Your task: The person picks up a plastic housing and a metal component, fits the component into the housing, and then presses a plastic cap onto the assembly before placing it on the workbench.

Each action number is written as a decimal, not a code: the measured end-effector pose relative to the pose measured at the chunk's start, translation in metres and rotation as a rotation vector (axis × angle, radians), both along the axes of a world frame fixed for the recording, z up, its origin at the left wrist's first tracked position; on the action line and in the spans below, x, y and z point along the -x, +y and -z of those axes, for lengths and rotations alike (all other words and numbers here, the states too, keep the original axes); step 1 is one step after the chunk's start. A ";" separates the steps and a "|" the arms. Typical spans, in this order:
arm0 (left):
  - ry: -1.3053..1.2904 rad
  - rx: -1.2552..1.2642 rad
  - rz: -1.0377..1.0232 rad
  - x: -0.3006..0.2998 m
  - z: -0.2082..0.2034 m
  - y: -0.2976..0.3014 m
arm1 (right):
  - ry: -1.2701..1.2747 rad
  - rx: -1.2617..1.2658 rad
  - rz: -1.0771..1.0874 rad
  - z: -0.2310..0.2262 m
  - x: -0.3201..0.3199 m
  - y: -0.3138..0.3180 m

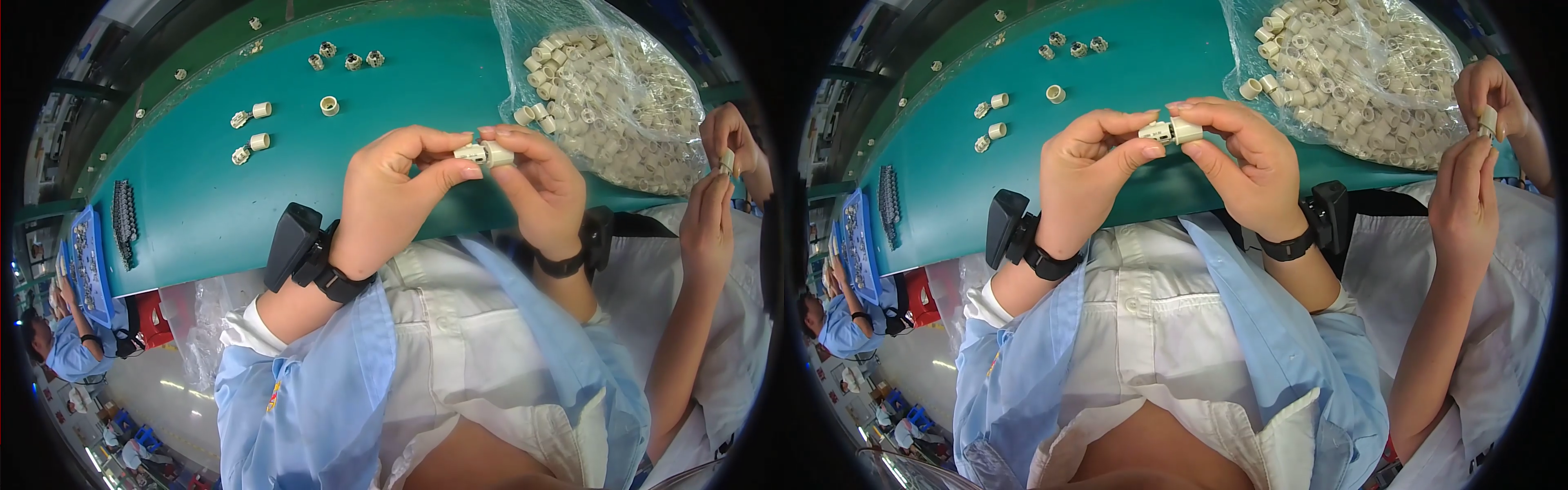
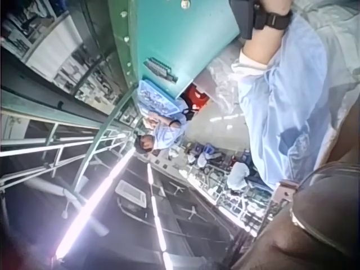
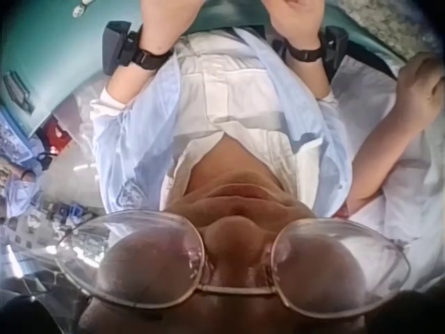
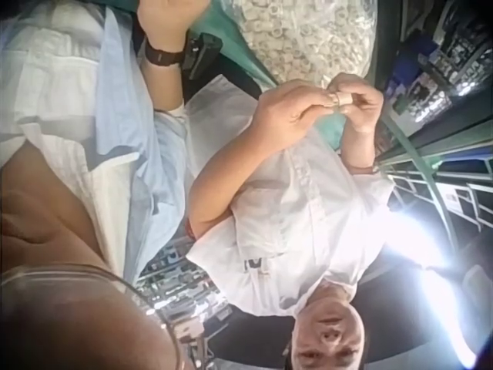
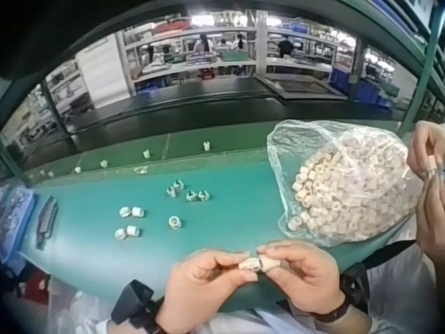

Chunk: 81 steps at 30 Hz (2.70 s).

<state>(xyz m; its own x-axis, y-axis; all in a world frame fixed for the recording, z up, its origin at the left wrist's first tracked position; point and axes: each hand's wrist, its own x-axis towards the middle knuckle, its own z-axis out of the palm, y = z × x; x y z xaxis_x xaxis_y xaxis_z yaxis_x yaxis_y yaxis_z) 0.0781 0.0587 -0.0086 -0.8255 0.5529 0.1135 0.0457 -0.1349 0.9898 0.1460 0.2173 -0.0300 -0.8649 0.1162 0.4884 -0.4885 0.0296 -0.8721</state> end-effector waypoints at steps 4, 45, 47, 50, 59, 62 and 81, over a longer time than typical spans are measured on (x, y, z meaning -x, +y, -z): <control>0.009 0.019 -0.012 0.000 0.001 0.000 | -0.012 -0.079 0.030 -0.001 -0.001 -0.003; -0.541 -0.414 0.193 0.016 0.012 -0.034 | -0.132 -0.236 0.026 -0.022 0.031 -0.039; -0.534 -0.421 0.185 0.017 0.011 -0.038 | -0.145 -0.186 0.015 -0.024 0.033 -0.043; -0.523 -0.428 0.166 0.020 0.011 -0.045 | -0.222 -0.326 -0.071 -0.026 0.035 -0.043; -0.397 -0.344 -0.027 0.031 0.012 -0.070 | -0.145 -0.182 0.034 -0.048 0.067 -0.046; -0.265 -0.291 -0.130 0.032 0.018 -0.081 | -0.057 -0.632 0.190 -0.088 0.107 -0.028; -0.332 -0.096 0.020 0.042 0.041 -0.106 | -0.609 -1.416 0.058 -0.025 0.374 0.048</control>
<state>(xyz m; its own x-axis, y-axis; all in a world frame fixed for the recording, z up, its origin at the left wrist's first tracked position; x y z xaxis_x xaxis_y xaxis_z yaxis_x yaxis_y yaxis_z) 0.0360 -0.0475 -0.0501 -0.8151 0.5694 -0.1070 -0.2804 -0.2260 0.9329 -0.2280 0.2657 -0.0053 -0.9784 -0.0831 -0.1895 -0.0497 0.9834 -0.1747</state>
